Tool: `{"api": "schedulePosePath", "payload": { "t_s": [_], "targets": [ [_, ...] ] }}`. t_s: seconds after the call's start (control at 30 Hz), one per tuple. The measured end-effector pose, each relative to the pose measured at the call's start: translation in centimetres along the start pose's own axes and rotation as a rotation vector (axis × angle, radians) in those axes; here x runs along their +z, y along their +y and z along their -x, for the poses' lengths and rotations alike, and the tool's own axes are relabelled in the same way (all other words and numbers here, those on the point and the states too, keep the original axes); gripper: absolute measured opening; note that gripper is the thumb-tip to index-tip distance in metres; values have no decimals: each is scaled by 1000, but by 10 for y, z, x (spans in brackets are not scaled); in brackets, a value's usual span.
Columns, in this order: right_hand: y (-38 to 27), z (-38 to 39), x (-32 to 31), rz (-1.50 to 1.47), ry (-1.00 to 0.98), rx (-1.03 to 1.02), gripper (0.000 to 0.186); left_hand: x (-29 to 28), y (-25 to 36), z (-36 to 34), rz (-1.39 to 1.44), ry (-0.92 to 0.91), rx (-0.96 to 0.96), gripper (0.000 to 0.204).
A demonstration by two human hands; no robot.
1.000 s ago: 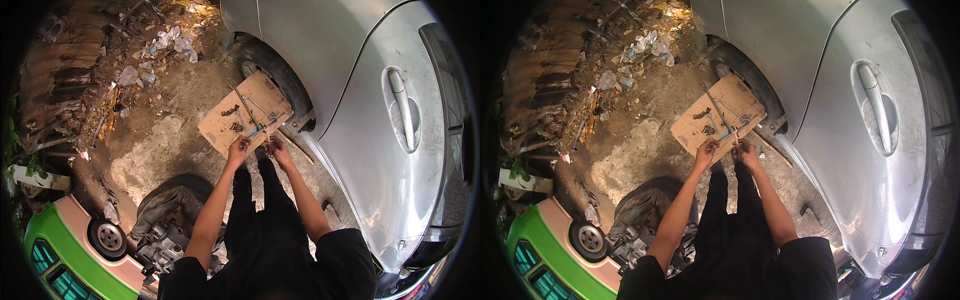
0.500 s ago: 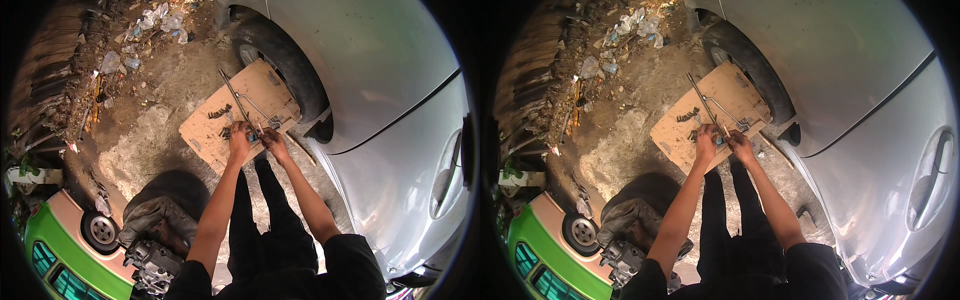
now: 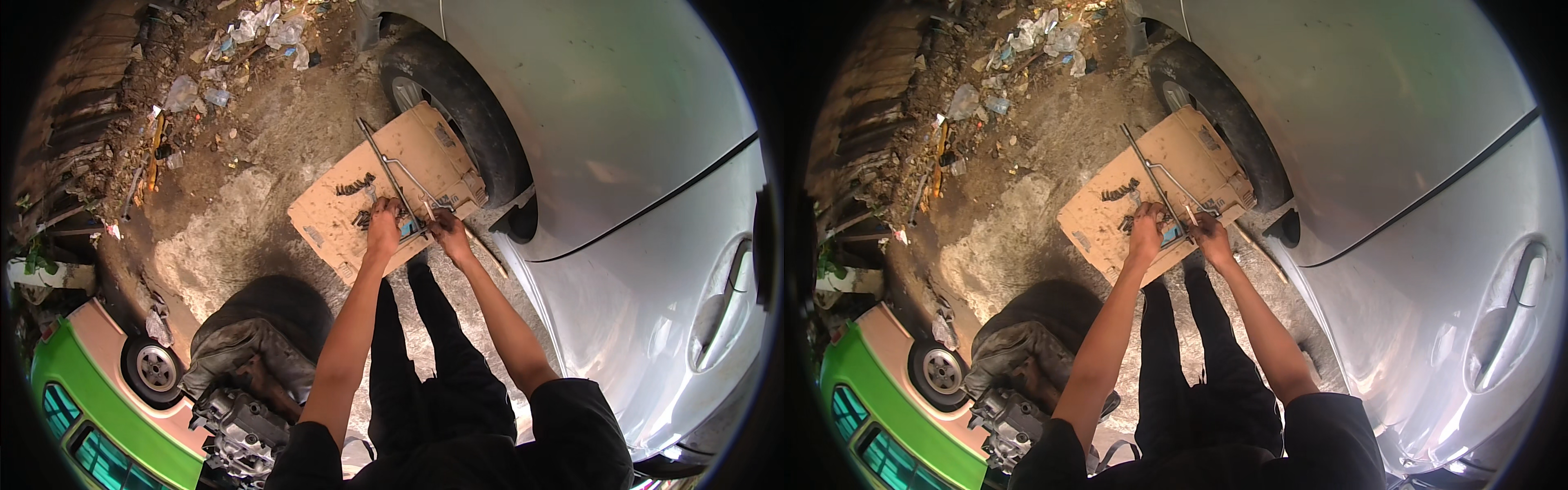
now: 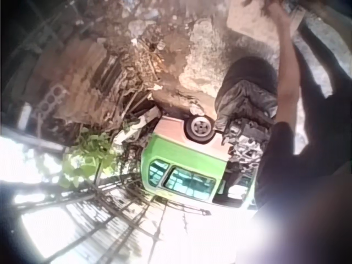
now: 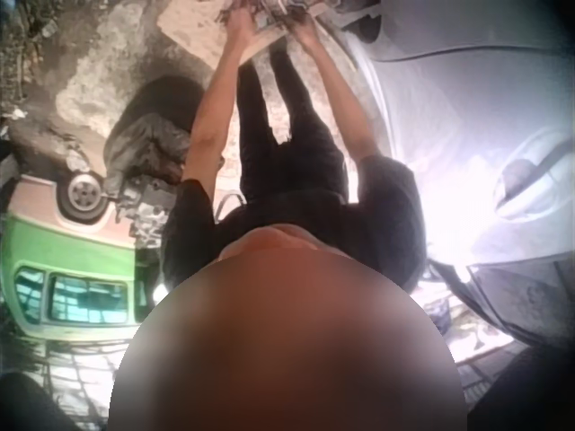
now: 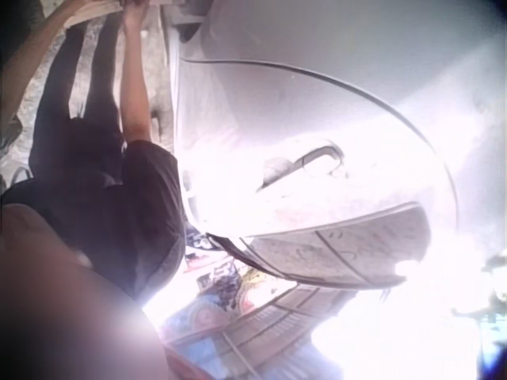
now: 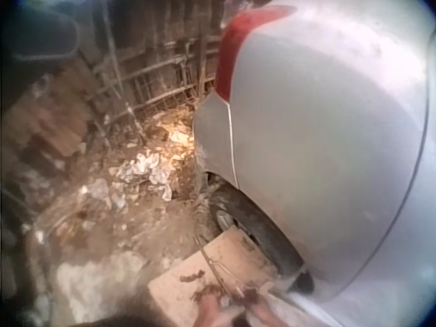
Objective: The person works on a car engine block placed on the ground between two parked cars. They use a wrench to loosen and remove bolts from the engine, then place the bolts on a nearby cardboard sheet. The person continues to remove additional bolts and set them aside.
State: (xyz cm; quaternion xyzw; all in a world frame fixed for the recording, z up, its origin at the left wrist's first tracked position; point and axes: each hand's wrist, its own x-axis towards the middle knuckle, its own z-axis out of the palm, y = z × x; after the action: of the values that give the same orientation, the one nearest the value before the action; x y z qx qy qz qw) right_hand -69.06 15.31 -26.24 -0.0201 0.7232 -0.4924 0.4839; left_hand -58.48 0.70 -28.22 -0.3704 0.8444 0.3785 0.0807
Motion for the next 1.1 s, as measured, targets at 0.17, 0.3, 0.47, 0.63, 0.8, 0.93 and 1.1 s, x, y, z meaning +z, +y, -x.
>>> {"api": "schedulePosePath", "payload": {
  "t_s": [0.17, 0.3, 0.47, 0.63, 0.8, 0.93, 1.1],
  "targets": [
    [12, -13, 14, 416, 72, -301, 30, 2, -3, 1, 144, 25, 62, 49],
    [14, -21, 26, 604, 117, -345, 34, 5, -2, 6, 147, 92, 94, 33],
    [11, -26, 36, 707, 181, -375, 29, 12, -4, 12, 186, 175, 92, 34],
    [-3, -19, 35, 704, 168, -310, 34, 17, -2, 18, 195, 263, 105, 36],
    [-18, -15, 31, 736, 118, -202, 40, 13, 0, 25, 254, 324, -7, 35],
    [-17, -19, 30, 759, 130, -242, 39, 9, 4, 36, 361, 357, -40, 34],
    [-14, -23, 29, 728, 170, -394, 30, 6, 13, 50, 403, 477, -9, 30]
  ]
}}
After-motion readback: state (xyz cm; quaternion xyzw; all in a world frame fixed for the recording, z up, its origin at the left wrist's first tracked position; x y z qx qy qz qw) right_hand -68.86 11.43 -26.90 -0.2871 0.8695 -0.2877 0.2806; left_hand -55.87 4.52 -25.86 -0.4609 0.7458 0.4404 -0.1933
